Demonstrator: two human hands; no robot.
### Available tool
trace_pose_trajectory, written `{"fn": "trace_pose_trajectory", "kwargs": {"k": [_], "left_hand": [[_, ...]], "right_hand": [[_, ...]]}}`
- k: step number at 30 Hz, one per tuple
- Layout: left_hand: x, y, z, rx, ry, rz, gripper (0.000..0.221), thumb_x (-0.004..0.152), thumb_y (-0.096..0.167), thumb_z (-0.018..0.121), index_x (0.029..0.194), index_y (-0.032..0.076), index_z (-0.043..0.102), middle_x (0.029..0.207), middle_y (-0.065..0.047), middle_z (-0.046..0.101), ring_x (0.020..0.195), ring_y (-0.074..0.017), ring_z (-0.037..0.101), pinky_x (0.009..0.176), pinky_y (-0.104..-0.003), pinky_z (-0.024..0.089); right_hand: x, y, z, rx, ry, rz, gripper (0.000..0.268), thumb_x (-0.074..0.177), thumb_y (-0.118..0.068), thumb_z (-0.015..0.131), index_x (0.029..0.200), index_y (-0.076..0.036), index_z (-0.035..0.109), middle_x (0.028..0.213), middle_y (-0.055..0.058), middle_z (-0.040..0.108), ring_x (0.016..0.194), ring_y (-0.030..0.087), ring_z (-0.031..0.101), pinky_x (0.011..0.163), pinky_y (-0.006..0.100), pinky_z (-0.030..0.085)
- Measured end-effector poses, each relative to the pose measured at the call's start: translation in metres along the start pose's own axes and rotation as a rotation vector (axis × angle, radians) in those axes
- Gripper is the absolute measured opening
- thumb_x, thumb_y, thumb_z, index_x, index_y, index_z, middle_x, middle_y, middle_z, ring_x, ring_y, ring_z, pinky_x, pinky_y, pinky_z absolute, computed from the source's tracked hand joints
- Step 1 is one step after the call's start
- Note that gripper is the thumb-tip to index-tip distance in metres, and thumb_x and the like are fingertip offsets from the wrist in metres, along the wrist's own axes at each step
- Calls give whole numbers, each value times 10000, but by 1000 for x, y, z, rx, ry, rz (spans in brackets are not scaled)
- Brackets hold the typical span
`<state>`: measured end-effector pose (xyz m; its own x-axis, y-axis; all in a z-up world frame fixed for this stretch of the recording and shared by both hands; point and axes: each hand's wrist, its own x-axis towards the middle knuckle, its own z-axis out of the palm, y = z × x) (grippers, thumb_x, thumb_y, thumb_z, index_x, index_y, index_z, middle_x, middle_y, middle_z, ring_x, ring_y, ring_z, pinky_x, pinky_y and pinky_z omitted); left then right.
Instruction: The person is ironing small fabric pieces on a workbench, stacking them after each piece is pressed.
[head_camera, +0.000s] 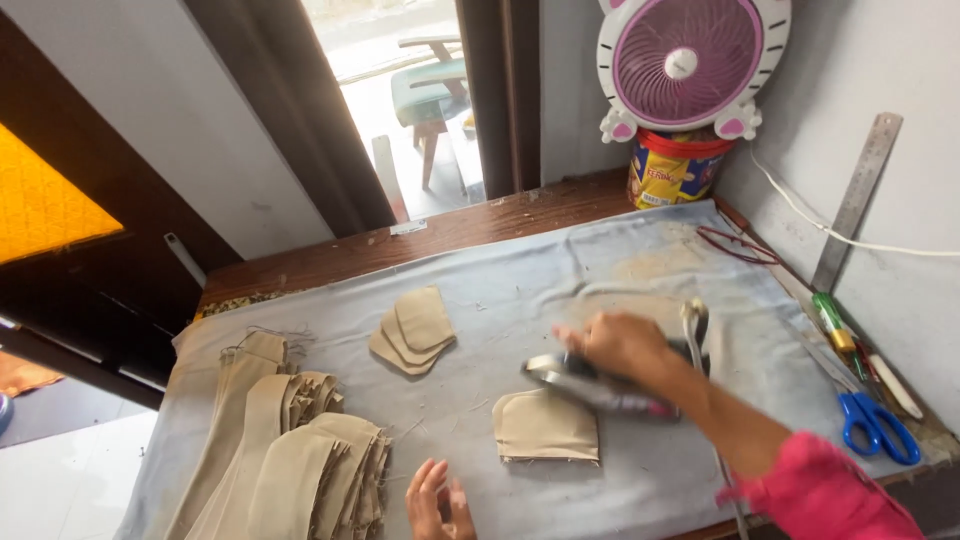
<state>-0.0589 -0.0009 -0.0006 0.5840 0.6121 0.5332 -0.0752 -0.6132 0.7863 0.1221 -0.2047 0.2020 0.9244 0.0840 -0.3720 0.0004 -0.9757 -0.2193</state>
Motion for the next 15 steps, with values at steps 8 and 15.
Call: {"fn": "trace_pose_trajectory", "kwargs": {"k": [8,15], "left_hand": [[-2,17,-13,-38,122,-29,219,825,94,563,1025,68,649,1190,-116,576,927,-169,603,683,-245,546],[-12,-9,-13,-108,219,-174,236,812,83,563,1030,47,646,1240,-113,527,903,-176,616,783,-273,539]], "right_hand": [[4,-21,116,-161,762,-438,604,850,-669,458,490,-183,453,362,-23,429,311,174,454,283,322,341],[-2,-43,125,-230,827,-501,604,863,-677,449,511,-190,511,359,-34,413,297,129,396,276,290,312]]}}
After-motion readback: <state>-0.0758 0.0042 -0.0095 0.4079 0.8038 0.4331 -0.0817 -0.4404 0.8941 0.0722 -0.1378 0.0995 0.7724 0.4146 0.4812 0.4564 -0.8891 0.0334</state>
